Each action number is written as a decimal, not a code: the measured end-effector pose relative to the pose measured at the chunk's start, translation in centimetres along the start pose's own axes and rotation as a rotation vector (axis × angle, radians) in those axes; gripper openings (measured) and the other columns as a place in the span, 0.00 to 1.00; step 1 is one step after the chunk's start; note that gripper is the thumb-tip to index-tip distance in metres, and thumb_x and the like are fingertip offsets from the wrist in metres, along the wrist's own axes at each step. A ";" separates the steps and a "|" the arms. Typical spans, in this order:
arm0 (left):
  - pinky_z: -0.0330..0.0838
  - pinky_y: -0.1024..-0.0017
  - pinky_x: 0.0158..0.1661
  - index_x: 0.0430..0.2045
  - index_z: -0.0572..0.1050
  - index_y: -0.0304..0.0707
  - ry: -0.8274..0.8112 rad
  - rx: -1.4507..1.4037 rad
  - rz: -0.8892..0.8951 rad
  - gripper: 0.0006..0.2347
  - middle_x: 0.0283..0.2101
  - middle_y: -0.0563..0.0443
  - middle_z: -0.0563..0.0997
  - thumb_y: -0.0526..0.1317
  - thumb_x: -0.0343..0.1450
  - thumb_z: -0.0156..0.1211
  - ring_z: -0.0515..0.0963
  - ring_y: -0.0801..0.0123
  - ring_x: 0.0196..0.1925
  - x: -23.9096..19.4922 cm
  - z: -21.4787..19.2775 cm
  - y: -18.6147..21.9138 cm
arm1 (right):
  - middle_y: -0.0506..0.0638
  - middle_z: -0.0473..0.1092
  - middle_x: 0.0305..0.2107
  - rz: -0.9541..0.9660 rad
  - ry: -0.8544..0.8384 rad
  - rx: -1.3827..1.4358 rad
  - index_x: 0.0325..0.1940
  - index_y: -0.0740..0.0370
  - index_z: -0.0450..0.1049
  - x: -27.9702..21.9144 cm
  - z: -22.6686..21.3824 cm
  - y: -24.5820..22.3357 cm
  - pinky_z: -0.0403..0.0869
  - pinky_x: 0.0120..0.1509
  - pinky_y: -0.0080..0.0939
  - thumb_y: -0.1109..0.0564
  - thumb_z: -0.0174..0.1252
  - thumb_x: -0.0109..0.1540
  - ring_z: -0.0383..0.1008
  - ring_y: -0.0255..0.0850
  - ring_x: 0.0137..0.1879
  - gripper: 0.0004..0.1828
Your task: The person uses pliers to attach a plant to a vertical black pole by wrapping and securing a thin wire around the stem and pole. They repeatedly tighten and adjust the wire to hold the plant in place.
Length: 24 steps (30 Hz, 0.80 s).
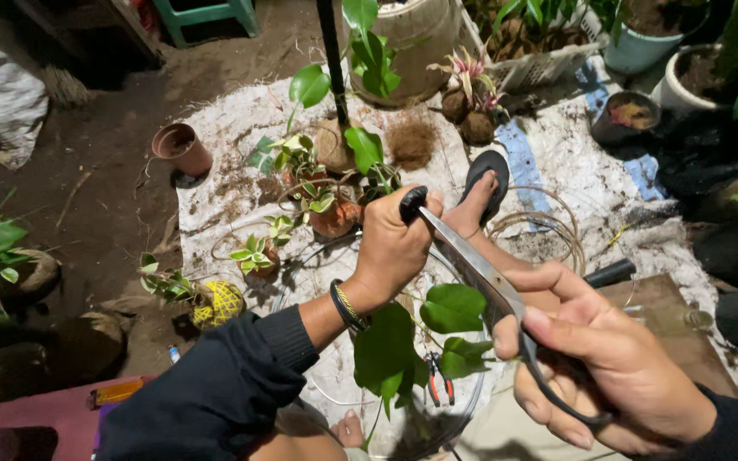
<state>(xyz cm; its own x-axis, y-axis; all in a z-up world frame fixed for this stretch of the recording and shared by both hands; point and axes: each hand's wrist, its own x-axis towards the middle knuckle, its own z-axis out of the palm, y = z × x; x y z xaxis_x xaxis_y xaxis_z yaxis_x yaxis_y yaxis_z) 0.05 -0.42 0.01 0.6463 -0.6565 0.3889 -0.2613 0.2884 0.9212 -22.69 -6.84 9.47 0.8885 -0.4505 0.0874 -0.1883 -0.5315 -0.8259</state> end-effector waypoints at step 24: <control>0.60 0.77 0.23 0.18 0.67 0.38 0.015 -0.119 -0.079 0.16 0.19 0.63 0.68 0.37 0.78 0.58 0.65 0.84 0.22 0.1 -1.3 -0.3 | 0.57 0.74 0.39 -0.321 0.041 -0.674 0.58 0.60 0.78 0.1 1.2 -2.2 0.74 0.40 0.47 0.65 0.62 0.59 0.75 0.51 0.37 0.22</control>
<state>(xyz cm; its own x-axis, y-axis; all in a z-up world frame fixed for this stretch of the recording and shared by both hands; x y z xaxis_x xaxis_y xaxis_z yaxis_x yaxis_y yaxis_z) 1.10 0.30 -0.21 0.6722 -0.6704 0.3142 -0.1231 0.3173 0.9403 -21.68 -4.90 10.62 0.9292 -0.2188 0.2980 -0.1500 -0.9599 -0.2370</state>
